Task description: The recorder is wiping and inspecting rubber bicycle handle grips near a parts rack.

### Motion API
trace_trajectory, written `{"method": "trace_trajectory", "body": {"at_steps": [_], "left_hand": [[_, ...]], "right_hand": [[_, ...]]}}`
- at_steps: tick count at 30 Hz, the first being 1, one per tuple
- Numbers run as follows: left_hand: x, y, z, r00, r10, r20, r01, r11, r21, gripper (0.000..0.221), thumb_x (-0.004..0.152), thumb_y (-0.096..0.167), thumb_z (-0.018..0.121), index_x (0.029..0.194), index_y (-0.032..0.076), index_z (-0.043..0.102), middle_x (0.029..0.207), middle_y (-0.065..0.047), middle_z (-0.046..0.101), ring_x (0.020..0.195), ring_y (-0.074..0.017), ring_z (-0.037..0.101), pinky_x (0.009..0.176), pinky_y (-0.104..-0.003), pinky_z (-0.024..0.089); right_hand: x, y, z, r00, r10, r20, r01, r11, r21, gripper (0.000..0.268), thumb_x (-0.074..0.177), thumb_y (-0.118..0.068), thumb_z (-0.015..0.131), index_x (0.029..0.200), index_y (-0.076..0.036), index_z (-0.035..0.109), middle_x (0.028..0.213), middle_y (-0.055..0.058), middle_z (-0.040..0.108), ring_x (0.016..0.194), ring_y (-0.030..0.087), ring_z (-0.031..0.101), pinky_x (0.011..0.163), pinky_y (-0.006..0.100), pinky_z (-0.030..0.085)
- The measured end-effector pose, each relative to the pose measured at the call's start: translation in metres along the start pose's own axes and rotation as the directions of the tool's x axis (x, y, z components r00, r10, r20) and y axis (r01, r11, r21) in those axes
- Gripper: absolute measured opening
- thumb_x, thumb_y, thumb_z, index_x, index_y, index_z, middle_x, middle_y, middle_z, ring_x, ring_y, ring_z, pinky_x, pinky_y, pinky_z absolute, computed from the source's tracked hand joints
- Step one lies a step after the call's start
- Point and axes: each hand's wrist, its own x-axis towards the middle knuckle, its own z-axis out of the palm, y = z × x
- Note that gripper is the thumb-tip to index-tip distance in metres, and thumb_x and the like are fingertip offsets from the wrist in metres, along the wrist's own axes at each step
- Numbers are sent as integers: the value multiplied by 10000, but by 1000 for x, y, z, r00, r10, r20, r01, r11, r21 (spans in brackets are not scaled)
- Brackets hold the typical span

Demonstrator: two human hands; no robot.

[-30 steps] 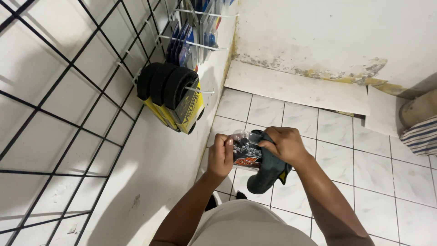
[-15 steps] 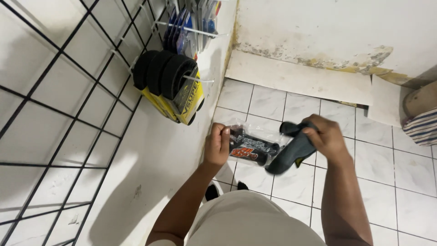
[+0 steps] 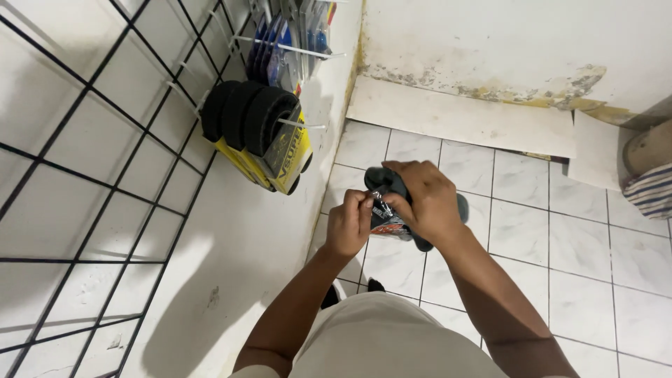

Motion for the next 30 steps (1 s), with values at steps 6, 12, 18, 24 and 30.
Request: {"method": "trace_trajectory", "body": {"at_steps": [6,12,18,24,30], "left_hand": [[-10,-32,0,995,-45,-91,37,996,-79,154,1027,178,513,897,103,547,685,-121,723,620,-361,716,551,-391,558],[-1,-31,-10,992,-101,-75,94,992,-89,190,1052,209,470,922,85,532,622,-178,641,617,-399,690,551,-438,532],[-7,-67,13,854,-513,-87,475,837,-271,210,1068,294,426,977,129,518,682,-149,612,630,-275,591,611,-421,478],[-2,-85,15,840,-537,78,368,458,-809,208,1112,259,379,1051,75,455,1099,-145,675,880,-142,615,839,-322,517],[31,8,18,702,-708,-70,424,495,-759,227,1082,227,482,888,116,522,717,32,495,664,-75,496,608,-209,430]], "right_hand": [[-30,44,18,990,-18,139,25,998,-52,457,968,-525,615,1115,-97,677,814,73,663,755,307,704,691,400,573],[-65,82,6,986,26,163,-23,999,-24,451,969,-541,611,1001,-98,687,732,64,661,705,302,701,662,377,570],[-123,137,-21,880,455,135,-463,886,36,299,927,-355,764,1104,-116,733,810,145,709,833,407,706,740,470,565],[-103,93,-70,562,826,34,-731,477,487,275,1116,-130,466,1315,27,571,1090,155,623,929,188,577,844,295,489],[-99,70,-44,847,488,-209,-432,862,264,403,971,-277,754,1272,-12,710,1092,214,731,968,387,700,814,452,527]]}}
